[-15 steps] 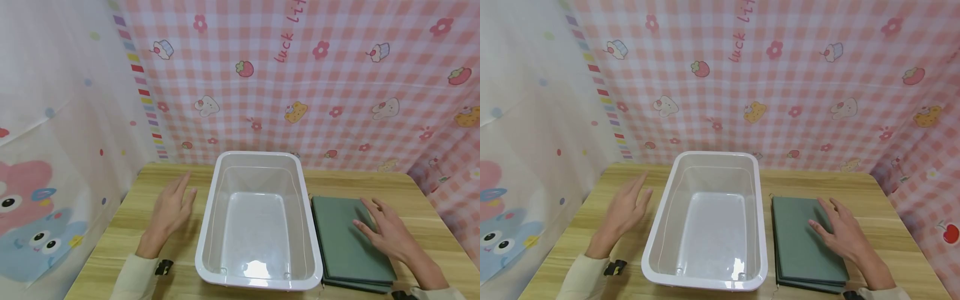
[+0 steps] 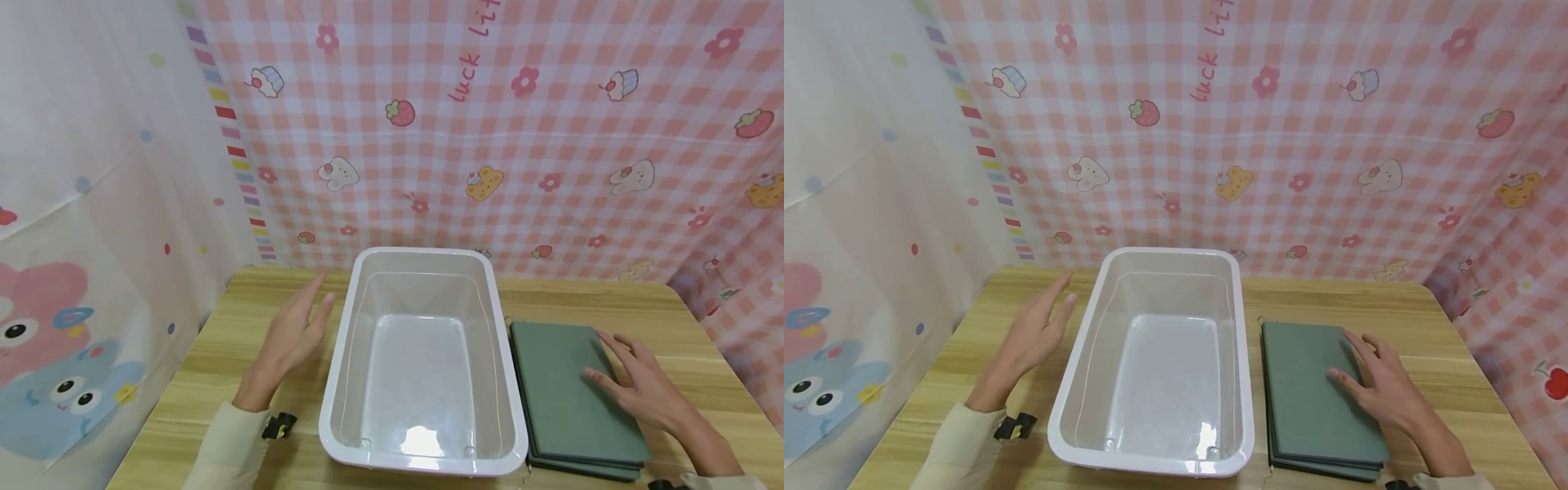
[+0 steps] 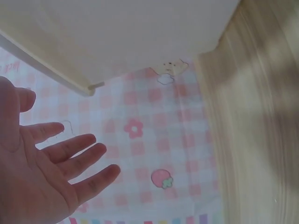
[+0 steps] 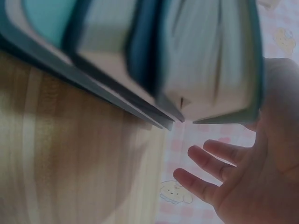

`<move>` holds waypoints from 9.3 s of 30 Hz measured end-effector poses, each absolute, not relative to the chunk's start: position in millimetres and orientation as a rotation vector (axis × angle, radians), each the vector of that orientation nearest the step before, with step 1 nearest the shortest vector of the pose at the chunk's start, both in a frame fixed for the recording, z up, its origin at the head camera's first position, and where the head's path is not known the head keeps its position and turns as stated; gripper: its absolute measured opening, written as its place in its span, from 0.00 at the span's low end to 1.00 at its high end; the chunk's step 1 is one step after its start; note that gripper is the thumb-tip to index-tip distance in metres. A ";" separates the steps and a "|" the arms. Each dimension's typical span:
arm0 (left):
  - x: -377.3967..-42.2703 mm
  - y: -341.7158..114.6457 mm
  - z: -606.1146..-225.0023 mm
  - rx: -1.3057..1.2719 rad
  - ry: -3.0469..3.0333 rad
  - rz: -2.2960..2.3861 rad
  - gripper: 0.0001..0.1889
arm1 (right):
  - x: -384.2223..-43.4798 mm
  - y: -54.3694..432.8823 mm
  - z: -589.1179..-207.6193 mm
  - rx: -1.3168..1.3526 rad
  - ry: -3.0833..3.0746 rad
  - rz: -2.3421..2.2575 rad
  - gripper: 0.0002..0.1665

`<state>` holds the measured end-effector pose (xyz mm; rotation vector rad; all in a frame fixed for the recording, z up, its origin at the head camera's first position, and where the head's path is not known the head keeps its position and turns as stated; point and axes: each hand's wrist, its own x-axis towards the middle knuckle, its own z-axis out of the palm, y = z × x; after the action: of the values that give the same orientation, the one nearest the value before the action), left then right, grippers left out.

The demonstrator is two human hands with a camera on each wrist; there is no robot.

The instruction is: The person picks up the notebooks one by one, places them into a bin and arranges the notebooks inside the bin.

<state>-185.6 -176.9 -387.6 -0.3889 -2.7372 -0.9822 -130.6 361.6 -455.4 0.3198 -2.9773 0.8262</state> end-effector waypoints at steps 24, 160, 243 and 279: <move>-196.1 -141.6 -373.3 -0.452 -2.715 -1.538 0.31 | -130.6 365.3 -461.4 0.283 -3.047 0.879 0.46; -207.9 -130.1 -382.7 -0.274 -2.737 -1.706 0.31 | -138.2 395.0 -432.2 0.128 -3.109 1.527 0.43; -214.1 -128.9 -388.3 -0.408 -2.640 -1.849 0.29 | -164.3 349.0 -299.0 0.217 -2.575 1.643 0.32; -213.9 -129.5 -386.5 -0.406 -2.643 -1.871 0.30 | -182.2 277.7 -266.4 0.340 -2.590 1.896 0.33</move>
<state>-213.9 -129.5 -386.5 -0.4060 -2.6428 -1.8708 -182.2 277.7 -266.4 0.3402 -2.5897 1.8964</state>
